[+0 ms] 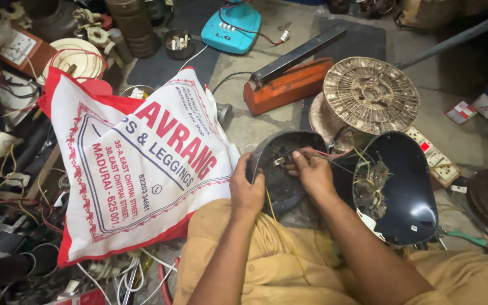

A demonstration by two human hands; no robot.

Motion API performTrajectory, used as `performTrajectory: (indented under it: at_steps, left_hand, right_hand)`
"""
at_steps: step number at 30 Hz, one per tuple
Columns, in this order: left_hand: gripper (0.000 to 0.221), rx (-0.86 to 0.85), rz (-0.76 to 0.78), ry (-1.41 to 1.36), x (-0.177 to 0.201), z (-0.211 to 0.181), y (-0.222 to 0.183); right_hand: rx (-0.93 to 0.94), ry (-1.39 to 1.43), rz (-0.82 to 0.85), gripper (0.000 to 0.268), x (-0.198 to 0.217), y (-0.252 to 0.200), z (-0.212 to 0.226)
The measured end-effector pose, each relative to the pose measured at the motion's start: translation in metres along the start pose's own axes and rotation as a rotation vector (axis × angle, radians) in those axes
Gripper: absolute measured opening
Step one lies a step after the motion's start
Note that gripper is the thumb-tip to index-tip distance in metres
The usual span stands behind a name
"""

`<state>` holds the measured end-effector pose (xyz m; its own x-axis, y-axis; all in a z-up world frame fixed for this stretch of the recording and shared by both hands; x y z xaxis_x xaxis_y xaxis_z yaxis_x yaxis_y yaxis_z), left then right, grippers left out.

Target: The person sits on the floor and uses a screwdriver to open a black circular electronic device. They then use pliers to strip and cut wires inside the device, manipulating the internal components.

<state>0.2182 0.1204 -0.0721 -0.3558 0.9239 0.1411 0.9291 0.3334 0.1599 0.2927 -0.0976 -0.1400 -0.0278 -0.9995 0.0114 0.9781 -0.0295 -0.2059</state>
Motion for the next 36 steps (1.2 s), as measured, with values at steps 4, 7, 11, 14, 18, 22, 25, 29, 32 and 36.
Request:
performTrajectory:
  at_steps: [4,7,11,14,18,22,25,29,32,36]
  left_hand:
    - [0.052,-0.102,-0.048,0.138,0.002,-0.013,-0.005]
    - [0.055,-0.12,-0.057,0.209,0.001,-0.014,-0.008]
    - [0.051,-0.131,-0.075,0.19,0.002,-0.01,-0.008]
    - [0.052,-0.102,-0.069,0.212,0.005,-0.003,-0.011]
    - [0.057,-0.09,-0.085,0.24,0.005,-0.004,-0.013]
    - [0.057,-0.035,-0.087,0.262,0.004,0.002,-0.007]
    - [0.055,-0.014,-0.093,0.221,0.004,0.008,-0.009]
    - [0.056,-0.076,-0.071,0.255,0.001,0.002,-0.01]
    - [0.058,-0.144,-0.074,0.264,0.0,-0.009,-0.011]
    - [0.056,-0.125,-0.075,0.254,0.003,-0.012,-0.01]
  right_hand:
    - [-0.036,0.043,-0.052,0.023,0.002,0.003,-0.002]
    - [0.148,-0.139,-0.131,0.018,0.004,-0.007,0.014]
    - [0.551,-0.533,-0.228,0.015,-0.005,-0.033,0.049]
    - [0.292,-0.156,-0.134,0.013,0.003,-0.008,0.03]
    - [0.123,0.161,-0.291,0.015,0.042,0.023,0.016]
    - [0.114,0.137,-0.149,0.014,0.027,0.015,-0.007]
    - [0.041,0.111,-0.056,0.023,0.016,0.003,-0.017]
    - [0.049,-0.015,0.044,0.025,-0.01,-0.002,0.01]
    - [0.122,-0.341,-0.15,0.022,-0.009,-0.011,0.034]
    - [0.339,-0.507,-0.234,0.022,-0.014,-0.02,0.057]
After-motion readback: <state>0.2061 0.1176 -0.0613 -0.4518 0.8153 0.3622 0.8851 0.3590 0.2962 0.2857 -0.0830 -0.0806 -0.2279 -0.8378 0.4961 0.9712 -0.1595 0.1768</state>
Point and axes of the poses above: each hand's wrist, its own y-axis towards the middle knuckle, its own x-axis out of the back of the hand, z = x × y, the point moved 9 cm from there along y, towards the middle knuckle, and after that the axes turned 2 degrees about z, right-handed, at the moved point
